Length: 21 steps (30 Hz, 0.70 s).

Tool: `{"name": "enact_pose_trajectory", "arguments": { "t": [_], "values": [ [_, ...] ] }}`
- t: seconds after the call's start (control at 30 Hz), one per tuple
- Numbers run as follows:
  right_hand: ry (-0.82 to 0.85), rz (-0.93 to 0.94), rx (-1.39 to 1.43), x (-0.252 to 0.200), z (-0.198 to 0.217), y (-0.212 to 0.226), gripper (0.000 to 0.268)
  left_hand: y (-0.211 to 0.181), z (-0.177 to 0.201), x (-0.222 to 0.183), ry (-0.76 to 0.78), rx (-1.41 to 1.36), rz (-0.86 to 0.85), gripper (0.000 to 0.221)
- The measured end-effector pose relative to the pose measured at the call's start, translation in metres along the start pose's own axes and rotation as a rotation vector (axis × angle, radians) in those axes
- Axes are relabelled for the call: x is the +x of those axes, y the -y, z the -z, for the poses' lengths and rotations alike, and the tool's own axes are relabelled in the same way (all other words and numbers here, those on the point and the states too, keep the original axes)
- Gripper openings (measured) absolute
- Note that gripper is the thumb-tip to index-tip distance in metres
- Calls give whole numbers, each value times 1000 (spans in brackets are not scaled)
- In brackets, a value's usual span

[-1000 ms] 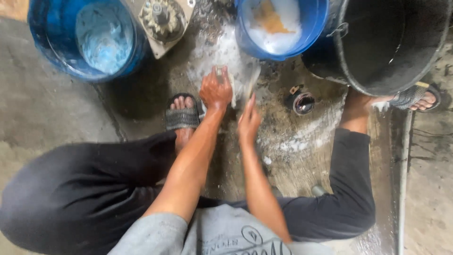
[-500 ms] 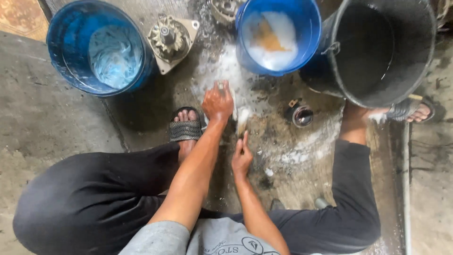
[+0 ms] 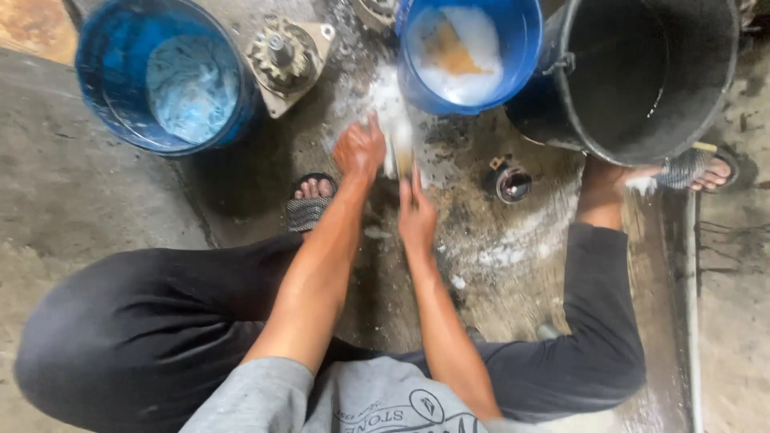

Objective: Cleaning an automotive alternator using soapy water and a brush while sitting on the floor.

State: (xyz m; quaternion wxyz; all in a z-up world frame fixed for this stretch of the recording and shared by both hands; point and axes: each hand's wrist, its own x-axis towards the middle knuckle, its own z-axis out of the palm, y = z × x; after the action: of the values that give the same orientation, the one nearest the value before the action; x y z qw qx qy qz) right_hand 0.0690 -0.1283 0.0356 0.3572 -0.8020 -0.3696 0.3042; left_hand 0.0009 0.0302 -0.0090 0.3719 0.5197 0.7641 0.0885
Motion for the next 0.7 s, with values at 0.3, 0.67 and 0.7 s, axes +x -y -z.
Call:
{"name": "enact_pose_trajectory", "arguments": {
  "t": [0.3,0.67,0.7],
  "values": [
    [-122,-22,-14,-42,-10,-56,40,-14,21,7,34,-43,37,67],
    [-87,138,43,-13,-6,-41,44,-17,23,1,63,0,98,70],
    [-86,151,45,-15,-1,-49,44,-20,23,3,53,-9,95,70]
  ]
}}
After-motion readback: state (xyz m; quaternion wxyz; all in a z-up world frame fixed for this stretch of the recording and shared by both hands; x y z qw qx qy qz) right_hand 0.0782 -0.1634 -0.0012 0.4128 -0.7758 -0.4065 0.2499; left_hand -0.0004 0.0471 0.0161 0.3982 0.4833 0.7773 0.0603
